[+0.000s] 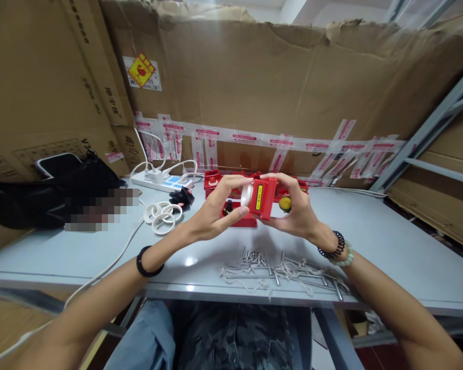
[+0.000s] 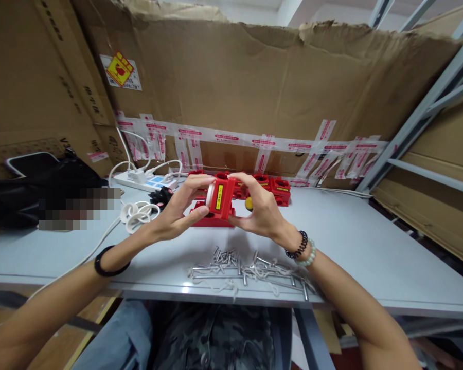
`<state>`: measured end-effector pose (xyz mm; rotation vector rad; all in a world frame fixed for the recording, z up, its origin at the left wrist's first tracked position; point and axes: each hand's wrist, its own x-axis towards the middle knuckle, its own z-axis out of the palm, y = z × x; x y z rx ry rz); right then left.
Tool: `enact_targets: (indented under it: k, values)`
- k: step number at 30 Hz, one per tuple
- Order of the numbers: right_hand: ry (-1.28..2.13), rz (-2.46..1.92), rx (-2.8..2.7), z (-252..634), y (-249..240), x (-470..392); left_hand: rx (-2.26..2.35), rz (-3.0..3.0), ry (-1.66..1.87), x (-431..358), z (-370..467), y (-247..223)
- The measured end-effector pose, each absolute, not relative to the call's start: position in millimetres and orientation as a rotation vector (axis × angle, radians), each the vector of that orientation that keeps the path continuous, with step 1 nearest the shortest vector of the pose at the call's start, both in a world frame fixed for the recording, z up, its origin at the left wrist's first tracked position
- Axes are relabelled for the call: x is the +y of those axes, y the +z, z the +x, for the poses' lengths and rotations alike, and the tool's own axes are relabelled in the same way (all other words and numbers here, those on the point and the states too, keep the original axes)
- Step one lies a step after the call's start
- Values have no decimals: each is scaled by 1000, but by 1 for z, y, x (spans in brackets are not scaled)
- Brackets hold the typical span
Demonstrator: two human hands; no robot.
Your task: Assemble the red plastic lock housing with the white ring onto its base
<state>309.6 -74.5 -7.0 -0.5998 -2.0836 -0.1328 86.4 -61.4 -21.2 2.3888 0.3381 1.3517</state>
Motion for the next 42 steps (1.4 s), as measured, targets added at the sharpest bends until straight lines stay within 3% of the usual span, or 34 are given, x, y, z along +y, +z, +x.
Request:
enact_targets:
  k: [9,20,24,28,34,42]
  values:
    - [-126,-576,-2109,309,-8,-70,410,2423,1328,-52,86,-24]
    - [-896,-401,-2219,311,-9,-73,614,1852,1361,-55,102,-31]
    - [-727,-476,-2146,313,-8,-71,631,1795,1534,-47,89,-20]
    - [-408,-550,-2083,313,-7,-70,869,2099,1496,-40,68,-6]
    - [-191,-844,-2037,313,1,-78,1306,2666,965,-33,39,9]
    - [-177,-1036,-2111,324,5,-72,1586,2597,17,-6,3,-13]
